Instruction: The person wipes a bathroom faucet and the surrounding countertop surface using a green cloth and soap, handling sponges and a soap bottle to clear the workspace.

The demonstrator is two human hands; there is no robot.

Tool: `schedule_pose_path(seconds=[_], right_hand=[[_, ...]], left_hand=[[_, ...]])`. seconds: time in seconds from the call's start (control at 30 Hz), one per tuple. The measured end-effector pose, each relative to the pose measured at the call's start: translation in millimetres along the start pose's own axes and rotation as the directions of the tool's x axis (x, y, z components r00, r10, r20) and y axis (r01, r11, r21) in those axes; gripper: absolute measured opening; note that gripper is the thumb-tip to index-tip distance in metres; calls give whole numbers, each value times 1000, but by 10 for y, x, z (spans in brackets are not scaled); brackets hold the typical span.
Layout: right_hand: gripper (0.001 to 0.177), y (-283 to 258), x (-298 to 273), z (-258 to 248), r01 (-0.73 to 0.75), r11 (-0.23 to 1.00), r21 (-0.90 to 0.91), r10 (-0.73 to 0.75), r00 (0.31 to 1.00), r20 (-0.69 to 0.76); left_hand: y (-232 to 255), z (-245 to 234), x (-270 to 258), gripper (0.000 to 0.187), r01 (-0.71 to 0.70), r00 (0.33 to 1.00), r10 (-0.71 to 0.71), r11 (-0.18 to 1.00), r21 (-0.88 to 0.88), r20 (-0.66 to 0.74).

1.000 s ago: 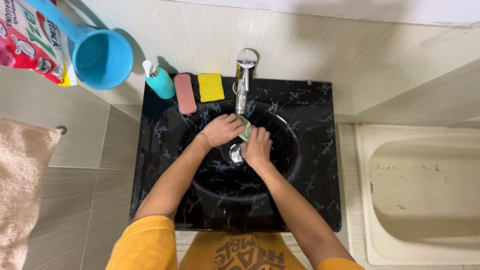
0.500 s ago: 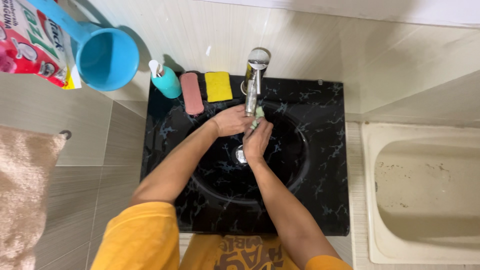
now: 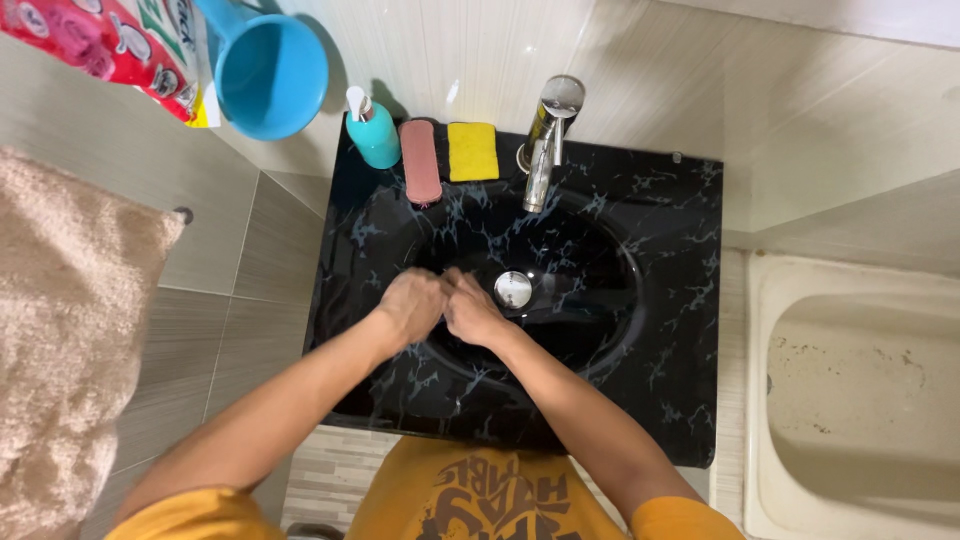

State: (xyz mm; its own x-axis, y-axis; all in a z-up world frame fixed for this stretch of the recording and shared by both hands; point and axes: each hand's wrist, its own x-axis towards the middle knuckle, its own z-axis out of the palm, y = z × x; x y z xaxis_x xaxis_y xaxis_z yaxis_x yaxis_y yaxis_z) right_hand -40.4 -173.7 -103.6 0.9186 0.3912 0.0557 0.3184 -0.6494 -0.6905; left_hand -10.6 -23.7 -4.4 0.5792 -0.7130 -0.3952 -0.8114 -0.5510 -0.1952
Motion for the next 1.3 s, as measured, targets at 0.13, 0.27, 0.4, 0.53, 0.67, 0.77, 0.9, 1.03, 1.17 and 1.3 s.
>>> schedule_pose_path(seconds=[0.13, 0.27, 0.4, 0.53, 0.67, 0.77, 0.9, 1.03, 1.17, 1.3], right_hand=[[26, 109, -295, -131, 45, 999, 2, -42, 912, 409], [19, 141, -661, -591, 75, 997, 7, -66, 824, 563], [33, 235, -645, -1193, 3, 1000, 0, -3, 952, 306], [36, 494, -279, -1271, -158, 952, -263, 38, 912, -408], [25, 713, 79, -844, -199, 911, -362, 54, 926, -372], [25, 739, 128, -494, -115, 918, -381, 44, 981, -190], [41, 402, 30, -264, -32, 918, -396, 31, 999, -10], [48, 136, -157, -397, 183, 807, -561, -66, 973, 222], [48, 2, -404, -540, 226, 856, -465, -48, 930, 364], [51, 7, -609, -730, 201, 928, -313, -55, 907, 418]], left_hand=[[129, -299, -242, 24, 51, 964, 38, 944, -326, 262], [278, -469, -126, 24, 66, 935, 147, 822, -566, 322], [196, -559, 261, 22, -182, 966, 99, 916, -357, -239], [-23, -455, 857, 15, -174, 754, 98, 983, -53, -650], [-190, -137, 1046, 14, -131, 872, 201, 974, 184, -446], [-265, 71, 822, 14, -175, 900, 212, 976, 129, -380], [-148, 42, 347, 31, -127, 984, 128, 992, 17, -128], [209, 59, 39, 49, -98, 992, 83, 980, -172, -93], [346, 10, -3, 64, -77, 995, 93, 923, -377, 25], [406, -112, 100, 61, -67, 979, 155, 863, -501, 135]])
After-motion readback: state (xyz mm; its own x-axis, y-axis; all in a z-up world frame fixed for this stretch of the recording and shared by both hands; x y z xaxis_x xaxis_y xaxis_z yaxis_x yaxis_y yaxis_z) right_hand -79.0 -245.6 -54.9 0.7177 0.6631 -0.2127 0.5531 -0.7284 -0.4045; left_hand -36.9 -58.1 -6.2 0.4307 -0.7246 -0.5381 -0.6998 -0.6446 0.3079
